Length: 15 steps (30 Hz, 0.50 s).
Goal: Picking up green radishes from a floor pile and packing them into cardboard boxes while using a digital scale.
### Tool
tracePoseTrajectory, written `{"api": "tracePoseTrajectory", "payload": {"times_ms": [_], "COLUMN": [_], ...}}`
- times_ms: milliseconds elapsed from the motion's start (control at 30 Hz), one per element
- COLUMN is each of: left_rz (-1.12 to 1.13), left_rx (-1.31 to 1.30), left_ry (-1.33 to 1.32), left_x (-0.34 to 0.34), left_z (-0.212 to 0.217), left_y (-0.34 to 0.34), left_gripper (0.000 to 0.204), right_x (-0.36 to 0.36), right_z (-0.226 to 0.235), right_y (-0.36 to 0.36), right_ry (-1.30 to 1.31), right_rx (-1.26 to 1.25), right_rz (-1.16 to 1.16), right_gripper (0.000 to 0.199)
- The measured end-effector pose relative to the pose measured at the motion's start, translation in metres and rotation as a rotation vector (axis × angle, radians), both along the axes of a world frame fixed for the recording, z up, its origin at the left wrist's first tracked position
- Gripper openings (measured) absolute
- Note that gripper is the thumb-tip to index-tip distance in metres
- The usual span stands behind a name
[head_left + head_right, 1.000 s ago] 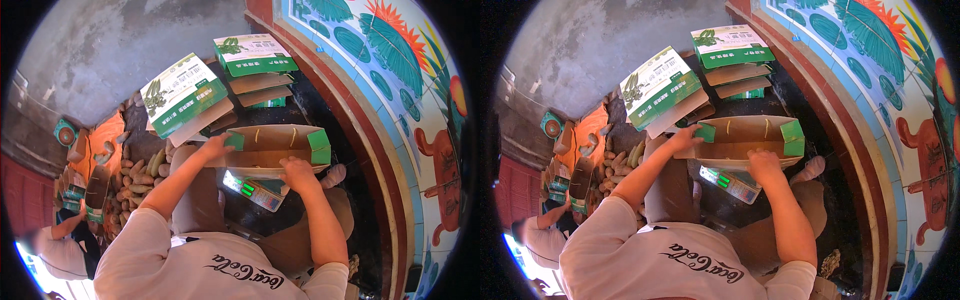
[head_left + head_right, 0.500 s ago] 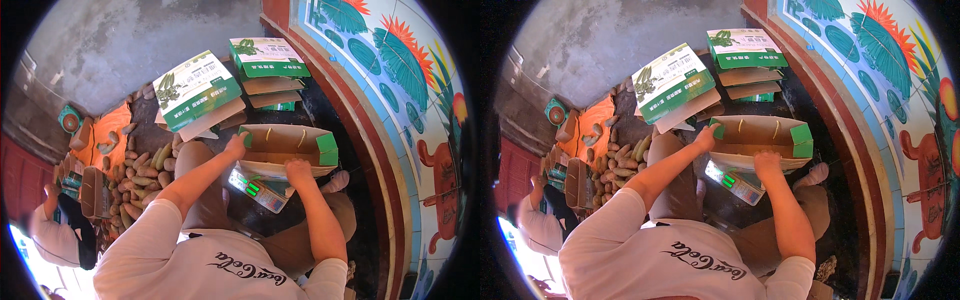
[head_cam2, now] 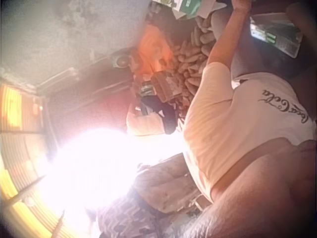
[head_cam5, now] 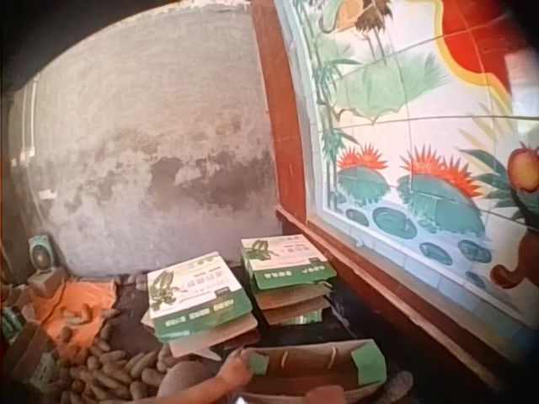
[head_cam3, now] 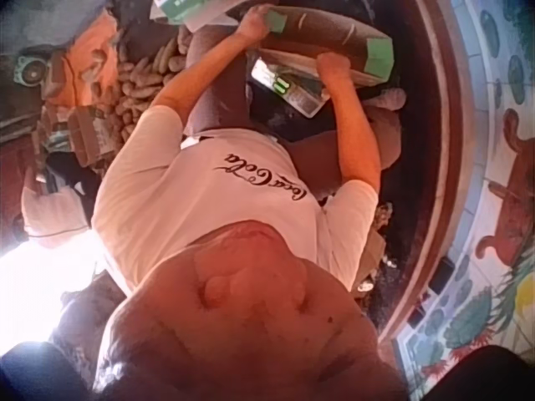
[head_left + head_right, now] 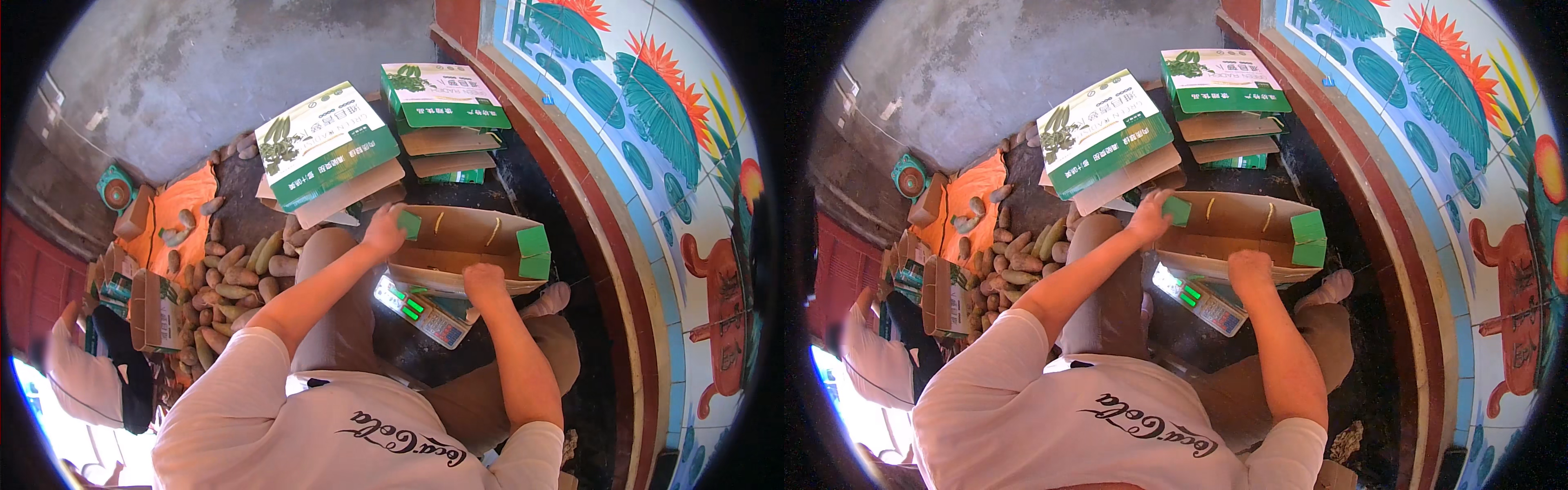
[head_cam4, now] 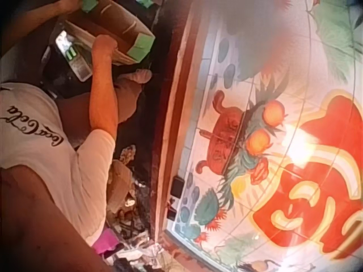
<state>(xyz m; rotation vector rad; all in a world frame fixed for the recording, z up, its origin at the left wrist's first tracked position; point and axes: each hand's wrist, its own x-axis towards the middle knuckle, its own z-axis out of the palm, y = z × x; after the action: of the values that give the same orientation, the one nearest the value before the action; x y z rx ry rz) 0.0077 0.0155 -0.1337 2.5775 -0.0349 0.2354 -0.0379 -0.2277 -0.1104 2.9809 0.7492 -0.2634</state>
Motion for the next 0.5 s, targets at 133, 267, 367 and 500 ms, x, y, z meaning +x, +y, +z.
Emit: {"api": "tracePoseTrajectory", "payload": {"times_ms": [133, 267, 367, 500], "left_rz": [-0.141, -0.013, 0.153, 0.235], "left_rx": [-0.136, -0.149, -0.107, -0.094], "left_ry": [-0.295, -0.443, -0.314, -0.083], "left_x": [-0.013, -0.029, -0.045, -0.080], "left_z": [0.064, 0.083, 0.065, 0.021], "left_y": [0.012, 0.066, 0.115, 0.149], "left_gripper": [0.043, 0.033, 0.028, 0.025], "right_x": [-0.002, -0.004, -0.005, -0.005], "right_z": [0.004, 0.010, 0.010, 0.003], "right_y": [-0.002, -0.002, -0.005, -0.007], "right_ry": [-0.003, -0.074, -0.056, -0.029], "right_rx": [0.042, 0.155, 0.149, 0.081], "right_rz": [-0.022, 0.001, 0.009, 0.003], "right_gripper": [0.017, 0.016, 0.016, 0.016]}}
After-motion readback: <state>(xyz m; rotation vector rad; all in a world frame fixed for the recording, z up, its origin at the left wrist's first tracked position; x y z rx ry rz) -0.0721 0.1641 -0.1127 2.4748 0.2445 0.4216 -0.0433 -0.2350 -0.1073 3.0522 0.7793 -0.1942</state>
